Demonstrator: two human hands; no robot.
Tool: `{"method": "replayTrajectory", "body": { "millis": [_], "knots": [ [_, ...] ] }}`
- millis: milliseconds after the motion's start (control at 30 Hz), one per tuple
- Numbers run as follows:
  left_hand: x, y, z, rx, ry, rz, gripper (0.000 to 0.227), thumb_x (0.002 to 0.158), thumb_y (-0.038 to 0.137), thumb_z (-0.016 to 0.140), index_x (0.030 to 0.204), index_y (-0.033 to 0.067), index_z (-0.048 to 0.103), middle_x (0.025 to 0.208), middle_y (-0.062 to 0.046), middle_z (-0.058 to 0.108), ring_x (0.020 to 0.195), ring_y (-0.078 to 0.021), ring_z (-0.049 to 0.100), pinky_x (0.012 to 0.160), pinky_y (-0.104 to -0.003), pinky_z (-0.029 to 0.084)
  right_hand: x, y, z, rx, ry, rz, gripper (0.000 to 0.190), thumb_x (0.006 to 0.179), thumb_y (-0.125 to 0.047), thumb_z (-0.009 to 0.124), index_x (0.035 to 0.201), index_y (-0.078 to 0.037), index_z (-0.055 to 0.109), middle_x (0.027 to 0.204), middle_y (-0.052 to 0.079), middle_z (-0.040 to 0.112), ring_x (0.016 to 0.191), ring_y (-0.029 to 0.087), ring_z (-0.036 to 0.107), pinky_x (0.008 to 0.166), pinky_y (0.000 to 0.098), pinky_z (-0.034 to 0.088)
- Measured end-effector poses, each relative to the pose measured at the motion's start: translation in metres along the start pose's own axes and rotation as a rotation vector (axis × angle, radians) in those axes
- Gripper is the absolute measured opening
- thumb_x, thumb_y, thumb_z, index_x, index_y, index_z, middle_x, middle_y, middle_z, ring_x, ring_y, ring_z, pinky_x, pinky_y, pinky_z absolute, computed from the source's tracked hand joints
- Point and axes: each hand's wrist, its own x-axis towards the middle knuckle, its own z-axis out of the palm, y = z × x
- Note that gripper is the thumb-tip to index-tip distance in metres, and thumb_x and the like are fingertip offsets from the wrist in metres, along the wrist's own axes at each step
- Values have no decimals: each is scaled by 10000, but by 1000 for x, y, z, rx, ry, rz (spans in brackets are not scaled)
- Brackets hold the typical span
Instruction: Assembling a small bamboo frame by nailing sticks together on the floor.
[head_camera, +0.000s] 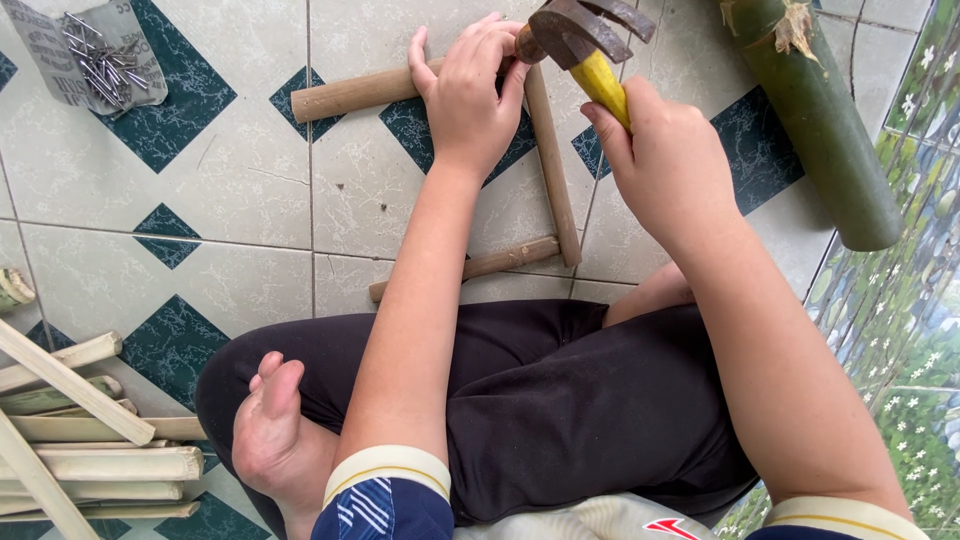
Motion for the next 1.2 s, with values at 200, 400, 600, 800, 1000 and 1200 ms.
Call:
{"method": "replayTrajectory", "body": {
  "millis": [200,400,600,800,1000,1200],
  "knots": [
    [1,-2,2,1,10,6,82,822,131,552,854,206,559,942,129,629,1035,-148,576,980,-497,93,-2,-1,2,-17,11,-13,324,1005,-316,441,848,-35,410,626,142,526,513,389,466,415,444,306],
    [0,-2,2,7,4,-4,129,799,111,553,881,209,571,946,109,637,1028,-130,570,982,-495,95,-2,-1,6,-35,17,-20,324,1012,-306,446,839,-35,401,604,130,511,494,369,450,409,431,297],
    [0,-3,3,1,6,-28,72,816,147,565,853,208,554,937,121,629,1030,-138,570,988,-496,87,-4,-3,5,-48,42,-32,317,1015,-301,447,847,-39,390,595,125,502,480,373,448,401,432,299],
    [1,-2,2,-14,-2,-25,87,792,131,579,830,202,547,955,120,631,1041,-138,562,992,-499,86,-4,-3,8,-67,54,-28,303,1006,-304,445,869,-36,412,634,129,539,498,377,474,405,435,324],
    [0,-2,2,-13,9,-30,85,789,140,600,793,191,532,936,98,638,1034,-146,563,991,-505,92,-5,-2,14,-103,81,-36,307,1009,-314,449,878,-39,414,627,124,540,493,368,482,403,434,335],
    [1,-3,2,-14,-15,-44,63,791,153,580,840,185,557,936,78,643,1038,-148,557,994,-514,80,-7,-4,12,-97,79,-42,308,1010,-305,451,863,-39,402,610,110,528,469,345,471,391,413,324]
  ]
}}
